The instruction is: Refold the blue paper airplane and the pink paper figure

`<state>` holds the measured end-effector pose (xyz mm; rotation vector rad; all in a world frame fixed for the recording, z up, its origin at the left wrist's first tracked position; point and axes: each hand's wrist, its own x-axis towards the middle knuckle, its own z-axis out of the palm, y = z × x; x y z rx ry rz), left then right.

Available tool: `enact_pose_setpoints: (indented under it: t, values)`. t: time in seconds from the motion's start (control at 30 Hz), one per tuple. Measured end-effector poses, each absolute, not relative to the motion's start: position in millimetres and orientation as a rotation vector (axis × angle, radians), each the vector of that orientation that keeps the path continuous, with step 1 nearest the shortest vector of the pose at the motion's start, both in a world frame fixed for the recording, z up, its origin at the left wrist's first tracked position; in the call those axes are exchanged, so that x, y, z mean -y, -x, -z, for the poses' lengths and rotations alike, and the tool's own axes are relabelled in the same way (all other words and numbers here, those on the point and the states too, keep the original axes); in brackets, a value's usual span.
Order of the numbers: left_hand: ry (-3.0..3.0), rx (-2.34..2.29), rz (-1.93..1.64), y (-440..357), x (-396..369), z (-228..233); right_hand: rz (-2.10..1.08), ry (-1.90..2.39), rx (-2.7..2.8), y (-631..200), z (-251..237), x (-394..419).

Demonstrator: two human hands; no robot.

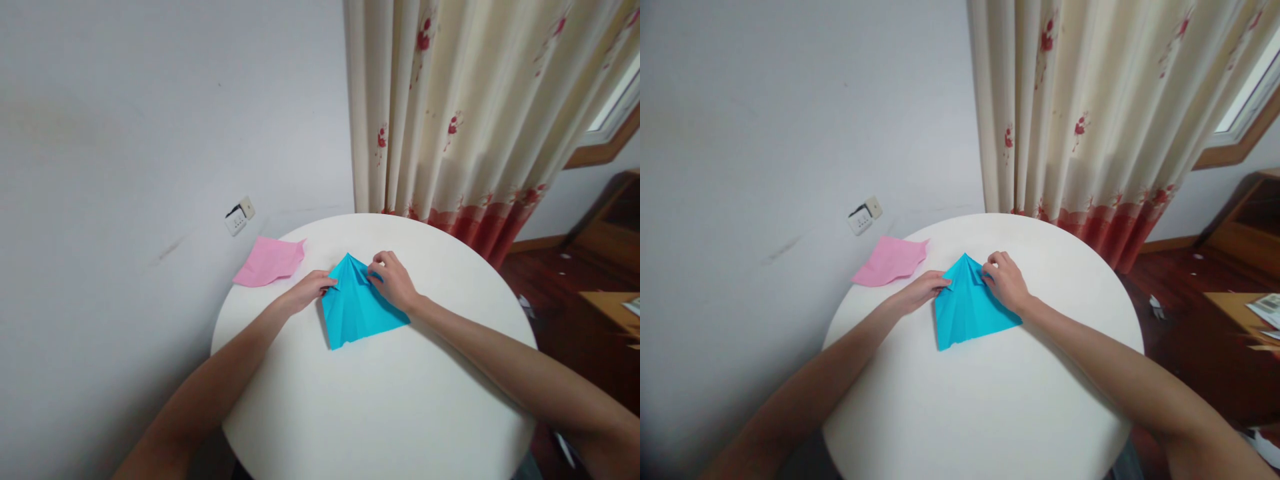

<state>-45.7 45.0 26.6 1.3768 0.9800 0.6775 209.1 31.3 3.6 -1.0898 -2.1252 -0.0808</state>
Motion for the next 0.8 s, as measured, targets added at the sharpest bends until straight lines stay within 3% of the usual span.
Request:
enact_pose_setpoints:
  t: [0.23, 0.4, 0.8]
  values:
    - [-1.355, -0.969, -0.692, 45, -43, -28, -0.007, 1.098, 2.144, -206, 3, -32]
    - [-1.304, -0.966, -0.748, 48, -46, -30, -0.409, 1.147, 1.712, -208, 2, -42]
    - [-1.663, -1.511, -1.411, 43, -65, -2, -1.053, 1.099, 1.029, -204, 12, -49]
